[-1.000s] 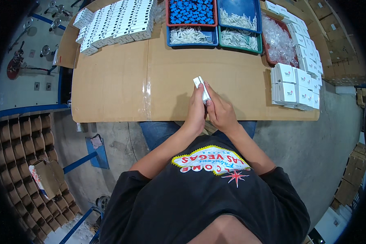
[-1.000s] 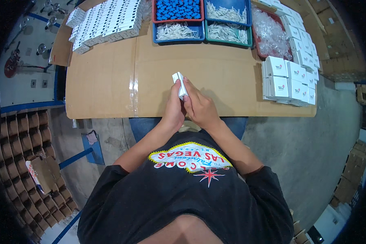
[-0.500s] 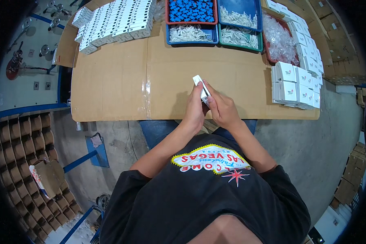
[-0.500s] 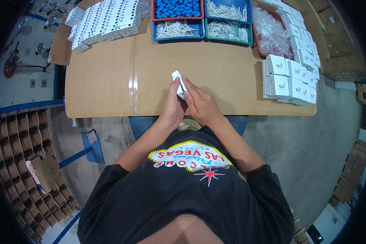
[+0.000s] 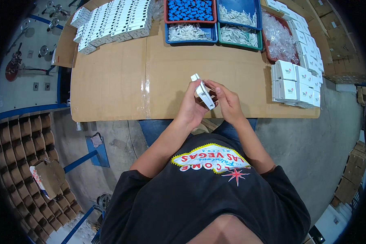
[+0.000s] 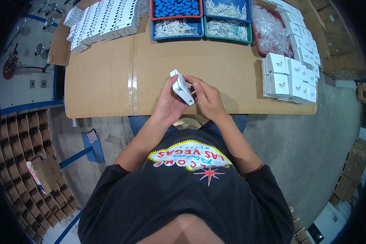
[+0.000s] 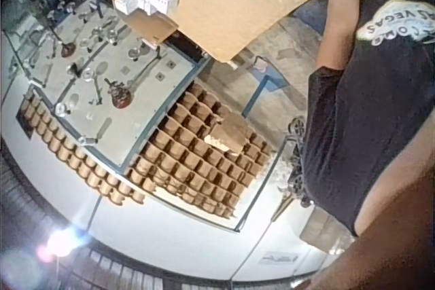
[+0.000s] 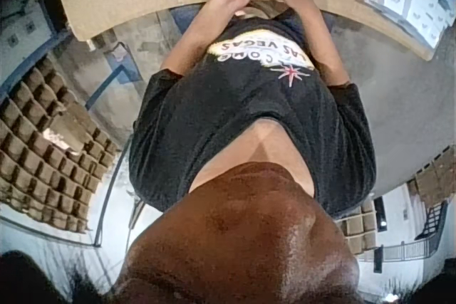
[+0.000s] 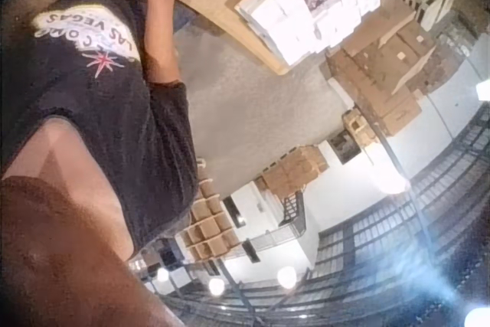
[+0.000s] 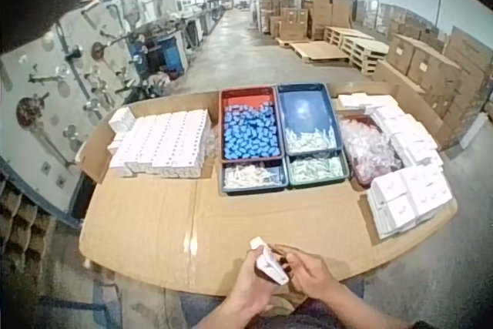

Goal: The person assembles small electrical components by hand. They open a white cardboard box, place a plastic bag containing white connectors and a blue plastic cap inside, and then close the box. The person repeats this process for multiple units, stacking the finished boxes on the table.

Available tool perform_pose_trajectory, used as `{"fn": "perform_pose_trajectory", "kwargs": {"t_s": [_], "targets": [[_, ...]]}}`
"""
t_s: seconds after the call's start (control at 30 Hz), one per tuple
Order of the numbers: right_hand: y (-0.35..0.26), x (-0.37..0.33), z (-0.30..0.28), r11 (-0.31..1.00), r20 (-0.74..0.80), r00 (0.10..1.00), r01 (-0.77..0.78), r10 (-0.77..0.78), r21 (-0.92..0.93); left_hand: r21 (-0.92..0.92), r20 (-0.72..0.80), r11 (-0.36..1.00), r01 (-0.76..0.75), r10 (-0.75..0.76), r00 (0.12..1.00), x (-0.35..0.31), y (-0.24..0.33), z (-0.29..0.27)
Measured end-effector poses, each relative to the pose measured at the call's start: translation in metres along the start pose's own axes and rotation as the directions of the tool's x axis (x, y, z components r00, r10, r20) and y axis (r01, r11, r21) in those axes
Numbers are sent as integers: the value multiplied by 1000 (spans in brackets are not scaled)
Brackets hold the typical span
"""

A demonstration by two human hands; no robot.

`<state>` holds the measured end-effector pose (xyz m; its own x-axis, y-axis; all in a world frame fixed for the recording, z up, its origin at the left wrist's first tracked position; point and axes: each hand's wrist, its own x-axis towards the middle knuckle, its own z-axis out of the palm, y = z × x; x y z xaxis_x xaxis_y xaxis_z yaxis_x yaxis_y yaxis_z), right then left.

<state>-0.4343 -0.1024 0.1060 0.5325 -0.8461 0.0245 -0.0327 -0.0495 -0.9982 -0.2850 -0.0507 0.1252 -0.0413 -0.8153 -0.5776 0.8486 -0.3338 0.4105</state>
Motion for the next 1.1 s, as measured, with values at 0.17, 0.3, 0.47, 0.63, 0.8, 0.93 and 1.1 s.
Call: {"fn": "perform_pose_trajectory", "kwargs": {"t_s": [0.17, 0.3, 0.47, 0.63, 0.8, 0.93, 1.1], "targets": [[4, 1, -2, 999, -10, 1000, -21, 21, -24, -37, 10, 998, 44, -44, 999, 1, 1, -2], [3, 2, -1, 999, -16, 1000, -21, 20, -27, -35, -6, 998, 48, -48, 999, -1, 3, 0], [-1, 1, 0, 998, -9, 998, -61, 61, -25, -83, -23, 995, 52, -54, 998, 0, 2, 0], [3, 10, -2, 998, -139, 989, -31, 39, 55, 499, 112, 702, -509, 530, 841, -7, -9, 6], [-38, 16, -19, 827, 51, 909, -399, 414, 396, 693, 570, 124, -710, 510, 645, -10, 14, 1], [-46, 15, -21, 855, 209, 926, -372, 314, 361, 678, 666, -6, -735, 429, 611, -8, 14, -3], [-40, 11, -13, 995, 66, 996, -62, 57, 76, 659, 429, 407, -633, 487, 760, -9, 1, -2]]}}
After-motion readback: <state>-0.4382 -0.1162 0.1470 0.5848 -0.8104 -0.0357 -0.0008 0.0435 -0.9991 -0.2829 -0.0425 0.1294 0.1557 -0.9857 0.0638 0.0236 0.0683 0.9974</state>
